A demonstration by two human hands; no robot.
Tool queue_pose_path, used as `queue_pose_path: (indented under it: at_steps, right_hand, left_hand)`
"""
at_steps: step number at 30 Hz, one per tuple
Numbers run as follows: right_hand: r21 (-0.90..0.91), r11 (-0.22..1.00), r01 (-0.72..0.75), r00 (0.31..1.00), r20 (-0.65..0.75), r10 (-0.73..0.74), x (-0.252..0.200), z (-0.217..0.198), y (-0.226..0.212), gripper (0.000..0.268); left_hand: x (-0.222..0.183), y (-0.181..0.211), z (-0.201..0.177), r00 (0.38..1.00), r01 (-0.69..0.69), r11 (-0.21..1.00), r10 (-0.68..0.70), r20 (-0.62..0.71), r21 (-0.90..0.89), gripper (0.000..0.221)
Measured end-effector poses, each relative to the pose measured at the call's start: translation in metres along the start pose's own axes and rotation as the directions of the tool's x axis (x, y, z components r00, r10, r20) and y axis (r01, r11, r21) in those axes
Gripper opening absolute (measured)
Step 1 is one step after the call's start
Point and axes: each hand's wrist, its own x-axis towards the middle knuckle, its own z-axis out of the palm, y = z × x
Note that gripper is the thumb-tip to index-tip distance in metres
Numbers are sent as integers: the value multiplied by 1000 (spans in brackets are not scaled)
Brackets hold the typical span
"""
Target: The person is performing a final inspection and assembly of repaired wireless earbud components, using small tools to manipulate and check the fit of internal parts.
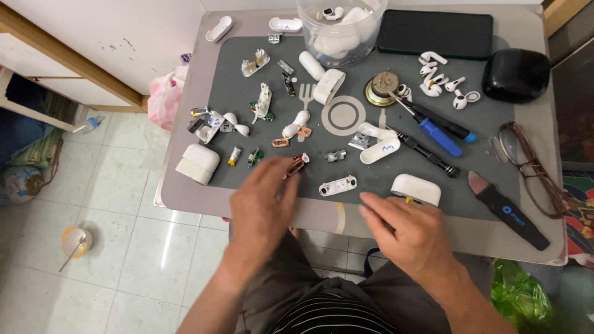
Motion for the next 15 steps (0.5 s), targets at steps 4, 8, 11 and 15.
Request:
queue_pose_path:
  at_steps: [4,8,11,15]
  right_hand:
    - [-80,996,-46,999,-6,45,0,11,1,17]
    - [-236,964,-122,992,1,126,2,16,-1,28]
    - [-228,956,-185,981,21,195,8,15,-5,30]
    - [-175,964,-202,977,29,210,17,13,-11,25]
  left_hand:
    - [2,-15,8,993,81,996,-83,88,30,35]
    - [5,-12,15,978,149,986,-157,139,71,28]
    - [5,-12,13,993,77,996,-80,85,39,21]
    - [-6,-28,20,1000,-25,999,25,-1,33,22]
